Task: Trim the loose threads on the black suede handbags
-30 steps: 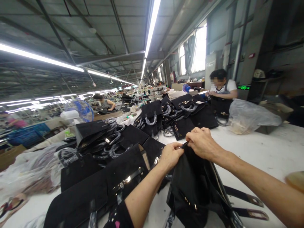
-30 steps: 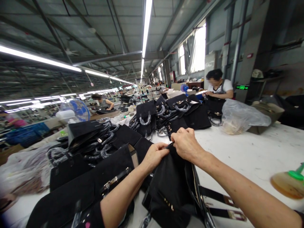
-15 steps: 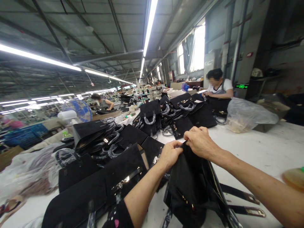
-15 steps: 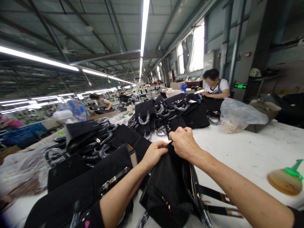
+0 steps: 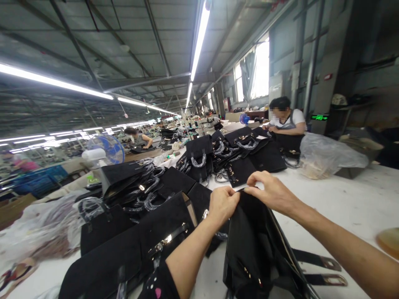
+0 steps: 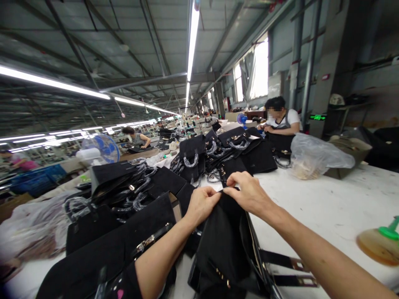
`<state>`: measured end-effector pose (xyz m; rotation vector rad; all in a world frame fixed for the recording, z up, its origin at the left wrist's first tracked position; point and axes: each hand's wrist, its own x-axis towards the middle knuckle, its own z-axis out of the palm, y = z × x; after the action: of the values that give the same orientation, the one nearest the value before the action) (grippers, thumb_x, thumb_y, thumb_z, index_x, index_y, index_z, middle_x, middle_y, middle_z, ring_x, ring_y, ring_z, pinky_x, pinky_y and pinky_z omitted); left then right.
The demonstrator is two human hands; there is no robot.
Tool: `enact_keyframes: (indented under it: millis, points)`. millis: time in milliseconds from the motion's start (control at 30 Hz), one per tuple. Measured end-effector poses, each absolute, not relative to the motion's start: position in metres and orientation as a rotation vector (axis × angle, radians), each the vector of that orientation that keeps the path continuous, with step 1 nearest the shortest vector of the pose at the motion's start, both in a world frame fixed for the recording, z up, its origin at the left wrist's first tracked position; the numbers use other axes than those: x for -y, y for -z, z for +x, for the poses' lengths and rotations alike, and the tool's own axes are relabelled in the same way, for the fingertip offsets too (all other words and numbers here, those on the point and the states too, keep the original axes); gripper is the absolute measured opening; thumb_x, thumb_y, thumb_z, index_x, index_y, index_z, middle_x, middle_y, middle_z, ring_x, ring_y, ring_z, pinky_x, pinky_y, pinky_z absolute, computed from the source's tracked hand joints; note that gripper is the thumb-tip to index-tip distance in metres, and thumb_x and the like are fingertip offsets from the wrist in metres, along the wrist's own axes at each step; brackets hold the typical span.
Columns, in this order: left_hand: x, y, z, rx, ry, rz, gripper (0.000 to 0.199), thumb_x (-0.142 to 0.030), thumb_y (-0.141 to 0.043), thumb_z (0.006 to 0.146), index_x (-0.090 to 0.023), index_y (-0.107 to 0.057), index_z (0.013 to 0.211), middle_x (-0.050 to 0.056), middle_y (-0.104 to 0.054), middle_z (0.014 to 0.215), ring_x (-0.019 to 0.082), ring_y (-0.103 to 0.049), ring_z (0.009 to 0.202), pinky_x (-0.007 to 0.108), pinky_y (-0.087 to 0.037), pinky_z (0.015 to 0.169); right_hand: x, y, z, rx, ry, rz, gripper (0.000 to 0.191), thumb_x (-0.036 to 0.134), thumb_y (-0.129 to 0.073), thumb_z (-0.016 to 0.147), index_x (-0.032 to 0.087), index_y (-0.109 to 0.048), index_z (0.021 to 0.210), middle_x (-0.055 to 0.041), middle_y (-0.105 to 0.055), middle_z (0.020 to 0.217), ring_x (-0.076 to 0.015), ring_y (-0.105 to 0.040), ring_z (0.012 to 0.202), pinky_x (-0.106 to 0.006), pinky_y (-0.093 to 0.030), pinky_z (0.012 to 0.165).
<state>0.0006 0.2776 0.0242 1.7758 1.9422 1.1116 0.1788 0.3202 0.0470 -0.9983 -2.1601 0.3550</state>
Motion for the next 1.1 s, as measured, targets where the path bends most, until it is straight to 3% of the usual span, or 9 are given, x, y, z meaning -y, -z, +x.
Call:
enact_keyframes:
  millis: [133,200,367,500,600,667,767,933,1100]
  points:
    - [-0.252,-0.025,-0.020,-2.108,-1.210,1.637,0.023,-0.033,-0.057,0.076,-0.017,-0.064,0.062,-0.001,-0.061,0.057,0.013,-0.055,0.056,0.022,-0.033,0.053,-0.286,-0.029,0.225,1.997,-0.702,-1.091,0.029,0.052,-0.054,0.083,0.028,-0.061,0.097,-0.0022,-0.066,0.103,-0.0232,-0.060,0.094,-0.034,-0.047,0.081]
    - [-0.245,-0.019,-0.029,-2.175,-1.254,1.559,0.025,-0.036,-0.055,0.078,-0.018,-0.062,0.062,-0.001,-0.061,0.056,0.013,-0.055,0.055,0.022,-0.033,0.053,-0.263,-0.005,0.245,1.984,-0.765,-1.116,0.039,0.055,-0.055,0.081,0.031,-0.058,0.112,-0.0033,-0.063,0.116,-0.0261,-0.061,0.099,-0.034,-0.052,0.078]
    - [-0.256,-0.006,-0.033,-2.303,-1.135,1.482,0.023,-0.034,-0.056,0.078,-0.018,-0.058,0.061,-0.001,-0.059,0.057,0.015,-0.055,0.059,0.024,-0.033,0.055,-0.220,0.052,0.250,2.006,-0.444,-1.066,0.064,0.054,-0.063,0.074,0.033,-0.045,0.132,-0.0063,-0.053,0.133,-0.0327,-0.058,0.109,-0.043,-0.055,0.082]
    - [-0.267,-0.019,-0.020,-2.314,-0.954,1.749,0.008,-0.026,-0.055,0.079,-0.021,-0.060,0.079,0.001,-0.062,0.072,0.019,-0.057,0.069,0.029,-0.040,0.064,-0.216,0.067,0.234,1.968,-0.243,-1.140,0.055,0.041,-0.057,0.080,0.030,-0.042,0.131,-0.0071,-0.053,0.131,-0.0311,-0.051,0.118,-0.048,-0.047,0.096]
    - [-0.265,-0.039,-0.008,-2.118,-0.889,2.291,0.032,-0.011,-0.059,0.072,-0.022,-0.056,0.102,0.007,-0.057,0.109,0.023,-0.052,0.100,0.035,-0.042,0.086,-0.223,0.066,0.234,1.939,-0.267,-1.192,0.047,0.030,-0.049,0.080,0.029,-0.044,0.127,-0.0062,-0.053,0.130,-0.0285,-0.050,0.119,-0.048,-0.044,0.099]
    - [-0.266,-0.050,-0.001,-1.739,-0.740,2.669,0.041,-0.005,-0.062,0.067,-0.023,-0.056,0.104,0.006,-0.046,0.124,0.024,-0.041,0.114,0.036,-0.039,0.096,-0.228,0.062,0.239,1.924,-0.398,-1.221,0.044,0.029,-0.047,0.081,0.030,-0.045,0.125,-0.0044,-0.053,0.129,-0.0260,-0.051,0.118,-0.045,-0.045,0.098]
    - [-0.275,-0.057,0.006,-1.300,-0.504,2.840,0.043,-0.009,-0.071,0.066,-0.025,-0.059,0.103,0.005,-0.043,0.121,0.024,-0.040,0.110,0.037,-0.040,0.095,-0.236,0.054,0.247,1.875,-0.646,-1.276,0.042,0.035,-0.049,0.083,0.033,-0.045,0.124,-0.0004,-0.054,0.129,-0.0228,-0.056,0.111,-0.039,-0.050,0.093]
    - [-0.303,-0.050,0.011,-1.154,-0.406,2.883,0.035,-0.033,-0.080,0.068,-0.028,-0.067,0.101,0.004,-0.043,0.111,0.023,-0.039,0.103,0.038,-0.039,0.091,-0.243,0.051,0.259,1.803,-0.748,-1.305,0.046,0.047,-0.057,0.078,0.031,-0.051,0.121,-0.0028,-0.058,0.126,-0.0262,-0.061,0.104,-0.040,-0.051,0.091]
    - [-0.316,-0.048,0.019,-1.201,-0.426,2.857,0.014,-0.035,-0.075,0.075,-0.026,-0.073,0.085,0.004,-0.047,0.107,0.023,-0.040,0.102,0.038,-0.039,0.091,-0.234,0.051,0.264,1.793,-0.736,-1.271,0.053,0.048,-0.050,0.083,0.031,-0.044,0.133,-0.0059,-0.051,0.135,-0.0297,-0.052,0.119,-0.045,-0.046,0.097]
